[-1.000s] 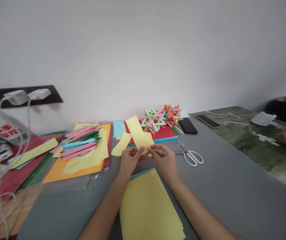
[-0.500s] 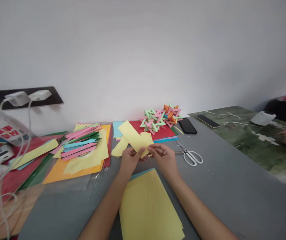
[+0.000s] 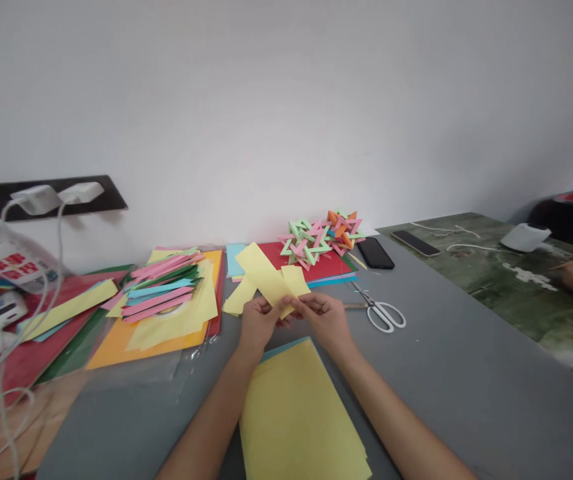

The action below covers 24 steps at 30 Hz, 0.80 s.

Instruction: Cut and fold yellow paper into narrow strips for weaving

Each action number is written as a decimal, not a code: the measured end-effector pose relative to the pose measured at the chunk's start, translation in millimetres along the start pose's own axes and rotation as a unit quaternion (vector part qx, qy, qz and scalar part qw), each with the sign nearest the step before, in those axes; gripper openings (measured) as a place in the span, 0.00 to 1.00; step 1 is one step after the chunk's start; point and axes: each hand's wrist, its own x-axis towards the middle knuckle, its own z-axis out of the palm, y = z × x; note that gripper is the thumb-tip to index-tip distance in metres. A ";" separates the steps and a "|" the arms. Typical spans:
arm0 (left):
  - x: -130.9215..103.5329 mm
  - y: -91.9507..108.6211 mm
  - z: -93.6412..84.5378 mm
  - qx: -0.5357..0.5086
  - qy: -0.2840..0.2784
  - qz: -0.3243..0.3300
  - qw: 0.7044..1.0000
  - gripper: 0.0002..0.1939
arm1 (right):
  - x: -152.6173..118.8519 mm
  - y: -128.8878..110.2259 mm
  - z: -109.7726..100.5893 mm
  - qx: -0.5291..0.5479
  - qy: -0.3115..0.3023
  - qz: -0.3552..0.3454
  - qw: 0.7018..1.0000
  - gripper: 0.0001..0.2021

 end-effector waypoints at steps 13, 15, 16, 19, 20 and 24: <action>3.4 -3.8 -4.1 0.054 0.032 0.040 0.997 0.18 | 1.2 6.3 -5.4 -0.041 -0.011 0.014 0.999 0.17; 3.4 -5.8 -3.2 0.059 0.018 0.038 0.997 0.18 | 1.5 8.4 -4.2 -0.049 0.005 0.010 0.999 0.17; 3.5 -6.2 -2.8 0.061 0.015 0.039 0.997 0.18 | 1.5 9.3 -3.7 -0.051 0.009 0.005 0.999 0.16; 4.4 -4.3 -3.0 0.046 0.035 0.052 0.997 0.18 | 2.2 12.0 -3.4 -0.042 0.004 0.005 0.999 0.17; 5.0 -3.2 -3.5 0.033 0.044 0.056 0.997 0.17 | 2.7 13.1 -3.8 -0.036 -0.005 0.012 0.999 0.17; 6.7 -1.7 -6.8 -0.002 0.056 0.038 0.998 0.16 | 5.6 17.9 -6.2 -0.014 -0.041 0.046 0.998 0.19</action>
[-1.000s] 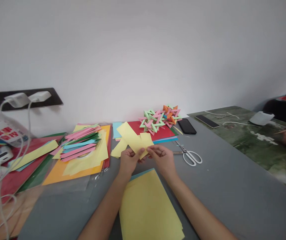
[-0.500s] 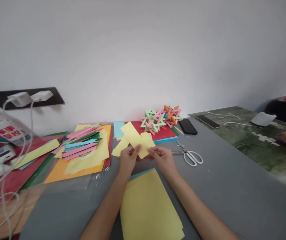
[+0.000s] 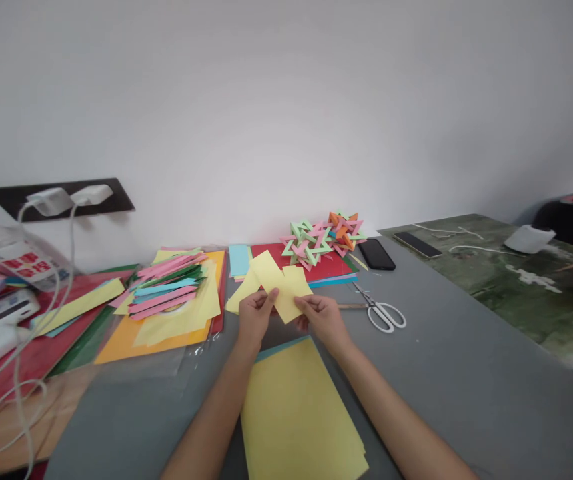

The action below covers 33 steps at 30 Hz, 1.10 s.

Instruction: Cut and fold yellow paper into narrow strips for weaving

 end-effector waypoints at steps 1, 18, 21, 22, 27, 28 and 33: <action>0.1 -0.7 -0.5 0.003 -0.002 -0.008 1.000 0.15 | 0.7 1.1 -0.5 0.005 -0.001 0.005 1.000 0.19; 9.4 -8.8 -16.1 0.049 -0.022 -0.012 0.998 0.15 | 10.2 14.3 -14.8 -0.007 -0.039 0.009 0.999 0.17; 7.8 -7.5 -16.4 0.076 -0.097 -0.042 0.992 0.17 | 12.3 17.3 -21.5 0.001 -0.081 0.026 0.996 0.18; 7.0 -7.4 -16.2 0.086 -0.114 -0.050 0.989 0.17 | 12.6 17.7 -23.0 -0.004 -0.095 0.026 0.995 0.19; 3.7 -9.1 -13.8 0.108 -0.152 -0.057 0.981 0.14 | 13.2 17.7 -22.4 -0.050 -0.121 -0.017 0.991 0.16; 3.6 -9.5 -13.3 0.112 -0.156 -0.060 0.980 0.14 | 13.3 17.4 -21.7 -0.065 -0.115 -0.024 0.991 0.16; 7.3 -12.5 -14.4 0.111 -0.130 -0.044 0.984 0.14 | 13.4 15.4 -23.1 -0.114 -0.128 -0.035 0.985 0.17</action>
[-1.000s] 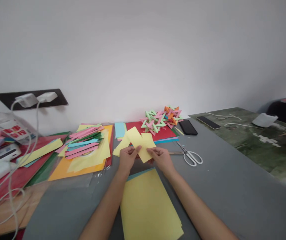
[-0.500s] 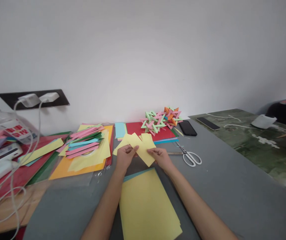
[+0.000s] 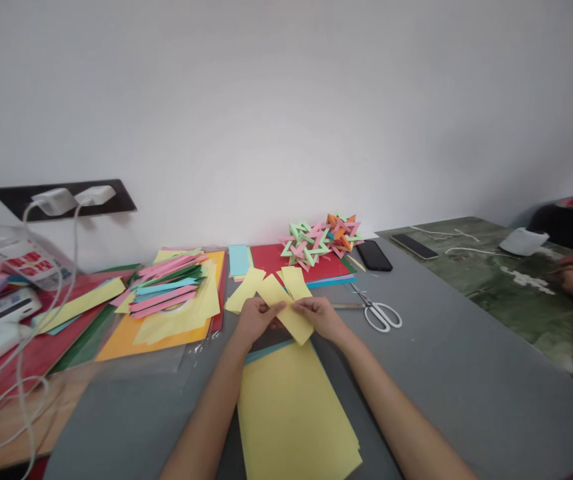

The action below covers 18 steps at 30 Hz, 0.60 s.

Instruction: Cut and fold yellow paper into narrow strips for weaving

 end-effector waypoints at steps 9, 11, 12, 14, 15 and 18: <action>7.1 -3.5 -11.8 -0.016 0.152 0.045 0.987 0.17 | 0.9 6.4 -6.0 0.025 -0.026 0.031 0.999 0.17; 6.3 0.8 -18.8 -0.020 0.158 0.050 0.986 0.18 | 0.5 5.4 -9.6 -0.001 -0.018 0.010 1.000 0.16; 5.4 3.2 -23.1 -0.017 0.151 0.053 0.987 0.19 | 0.2 4.6 -11.7 -0.019 -0.019 -0.003 1.000 0.16; 2.6 6.8 -32.3 -0.012 0.118 0.059 0.991 0.21 | -0.1 3.7 -15.9 -0.054 -0.027 -0.026 0.998 0.15; 0.8 7.6 -36.5 0.006 0.099 0.059 0.993 0.21 | 0.1 4.2 -17.9 -0.071 -0.028 -0.033 0.997 0.15; -5.3 4.4 -45.9 0.057 0.066 0.038 0.996 0.19 | 2.1 10.0 -24.4 -0.107 0.016 -0.017 0.994 0.16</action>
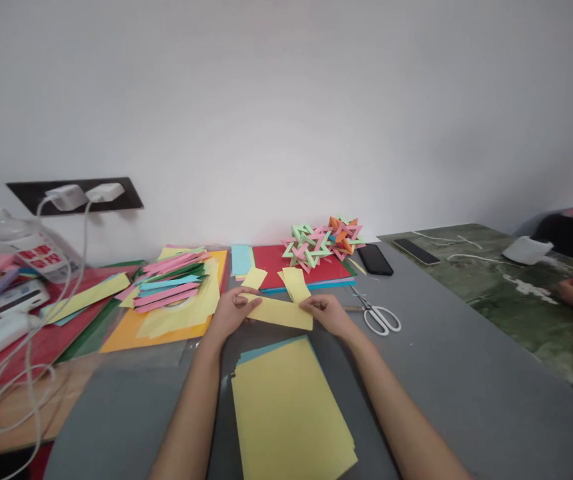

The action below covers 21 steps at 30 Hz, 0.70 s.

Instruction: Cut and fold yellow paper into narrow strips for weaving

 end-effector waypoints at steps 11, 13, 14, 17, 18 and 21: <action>-17.8 -11.9 1.6 0.295 0.166 0.088 0.937 0.11 | -12.8 4.1 -26.5 -0.455 0.102 0.177 0.867 0.10; -20.8 -7.6 3.5 0.337 0.224 0.092 0.910 0.10 | -14.2 0.5 -25.3 -0.485 0.090 0.189 0.849 0.09; -22.4 -5.6 4.3 0.344 0.245 0.094 0.901 0.10 | -14.4 -1.4 -24.8 -0.492 0.086 0.191 0.845 0.08; -28.7 -2.9 6.6 0.320 0.191 0.168 0.913 0.10 | -15.5 -10.7 -24.7 -0.494 0.088 0.172 0.848 0.06; -31.0 -3.6 7.2 0.312 0.133 0.209 0.917 0.10 | -16.2 -15.4 -24.6 -0.486 0.100 0.159 0.853 0.06; -37.1 -10.8 7.5 0.337 -0.030 0.294 0.894 0.10 | -19.0 -33.3 -21.2 -0.422 0.196 0.113 0.878 0.06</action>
